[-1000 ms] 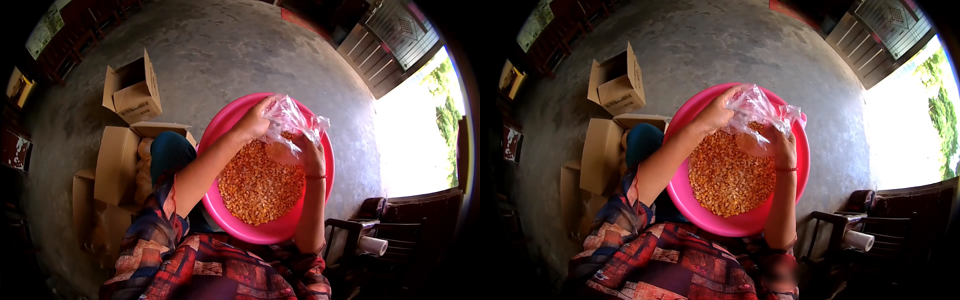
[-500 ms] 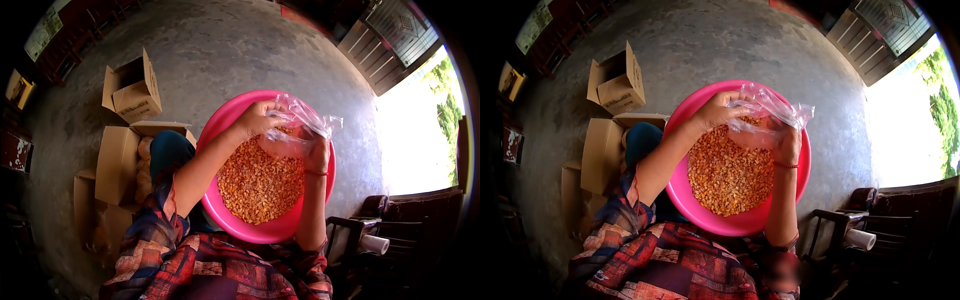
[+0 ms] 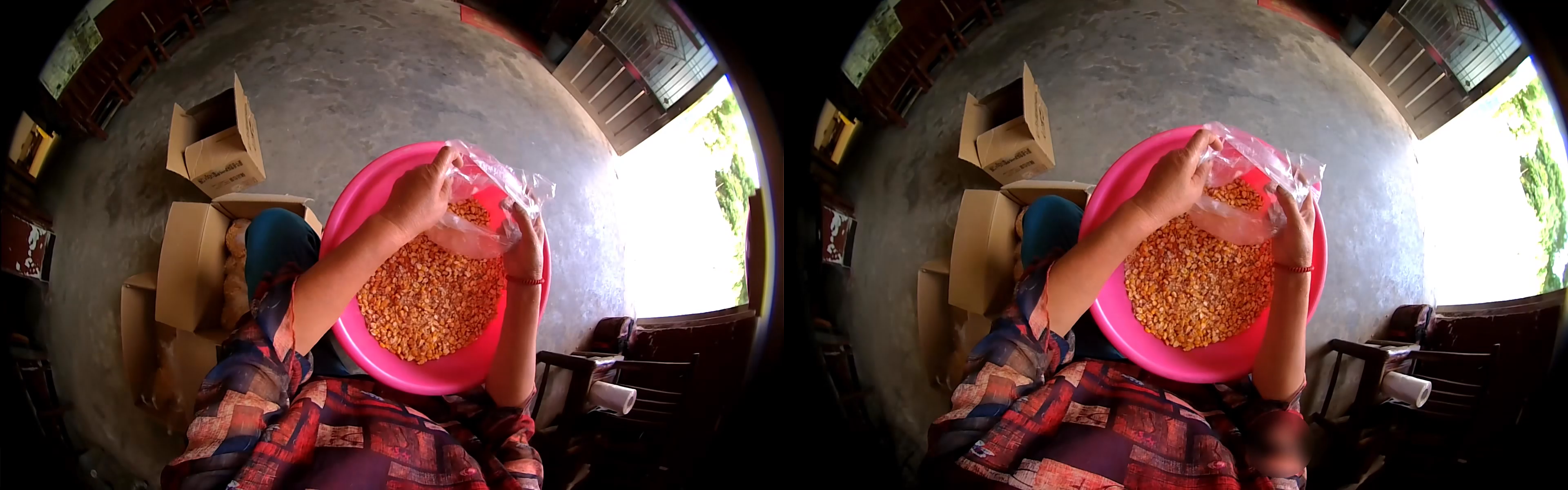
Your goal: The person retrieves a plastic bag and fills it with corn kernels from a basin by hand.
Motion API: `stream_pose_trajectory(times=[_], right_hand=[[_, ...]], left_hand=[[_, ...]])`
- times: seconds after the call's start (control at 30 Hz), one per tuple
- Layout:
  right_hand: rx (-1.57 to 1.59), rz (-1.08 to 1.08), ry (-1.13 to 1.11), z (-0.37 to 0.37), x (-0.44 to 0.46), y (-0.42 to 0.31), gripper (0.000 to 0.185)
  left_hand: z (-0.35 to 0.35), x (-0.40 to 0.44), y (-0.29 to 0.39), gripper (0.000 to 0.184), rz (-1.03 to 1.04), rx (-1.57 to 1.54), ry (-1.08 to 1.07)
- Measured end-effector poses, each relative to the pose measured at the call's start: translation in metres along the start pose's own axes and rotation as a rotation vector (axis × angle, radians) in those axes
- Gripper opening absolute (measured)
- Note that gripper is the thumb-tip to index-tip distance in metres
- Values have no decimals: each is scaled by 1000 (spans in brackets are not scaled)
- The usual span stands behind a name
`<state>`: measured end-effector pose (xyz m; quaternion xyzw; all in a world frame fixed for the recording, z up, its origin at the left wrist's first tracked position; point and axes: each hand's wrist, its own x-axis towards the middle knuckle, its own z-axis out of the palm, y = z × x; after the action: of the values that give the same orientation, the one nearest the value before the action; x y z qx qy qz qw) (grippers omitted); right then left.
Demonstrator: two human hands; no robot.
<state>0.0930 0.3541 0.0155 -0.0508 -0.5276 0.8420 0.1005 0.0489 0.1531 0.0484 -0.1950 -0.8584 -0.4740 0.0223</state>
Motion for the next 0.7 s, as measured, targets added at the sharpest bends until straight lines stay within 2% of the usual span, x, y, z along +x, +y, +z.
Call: stream_pose_trajectory(times=[0.03, 0.1, 0.13, 0.17, 0.23, 0.27, 0.3, 0.37, 0.43, 0.53, 0.57, 0.6, 0.63, 0.67, 0.7], right_hand=[[14, 14, -7, -4, 1, 2, 46], [45, 37, 42, -10, 5, 9, 38], [76, 61, 88, -13, 6, 10, 32], [75, 61, 88, -14, 6, 9, 32], [229, 203, 84, -13, 4, 5, 21], [124, 199, 238, -1, 2, 3, 22], [123, 199, 237, -3, 3, 7, 22], [79, 171, 244, -11, 7, 15, 26], [114, 156, 221, -14, 8, 16, 27], [179, 116, 236, -1, 10, 11, 27], [205, 89, 283, 5, 11, 5, 26], [190, 97, 379, 9, 15, 0, 31], [190, 100, 380, 10, 15, -5, 31], [152, -31, 199, 11, 15, -10, 34], [113, -161, 18, 19, 13, -19, 37]], left_hand=[[2, 1, -3, 17, 1, 0, 0], [7, 6, -15, 9, 181, -333, 5], [11, 9, -19, 12, 291, -346, 30], [11, 10, -22, 12, 291, -347, 31], [9, 10, -29, 19, 139, -377, -321], [9, 8, -24, 23, 122, -328, -284], [10, 6, -23, 23, 122, -328, -283], [14, 1, -21, 25, 70, 5, -149], [16, -1, -21, 25, 106, 27, -174], [14, 1, -23, 62, 178, 76, -291], [17, 3, -24, 62, 176, 77, -290], [19, 4, -26, 64, 259, 67, -219], [22, 4, -27, 65, 341, 55, -150], [23, 3, -27, 65, 339, 55, -152], [23, 2, -25, 66, 419, 60, -42]])
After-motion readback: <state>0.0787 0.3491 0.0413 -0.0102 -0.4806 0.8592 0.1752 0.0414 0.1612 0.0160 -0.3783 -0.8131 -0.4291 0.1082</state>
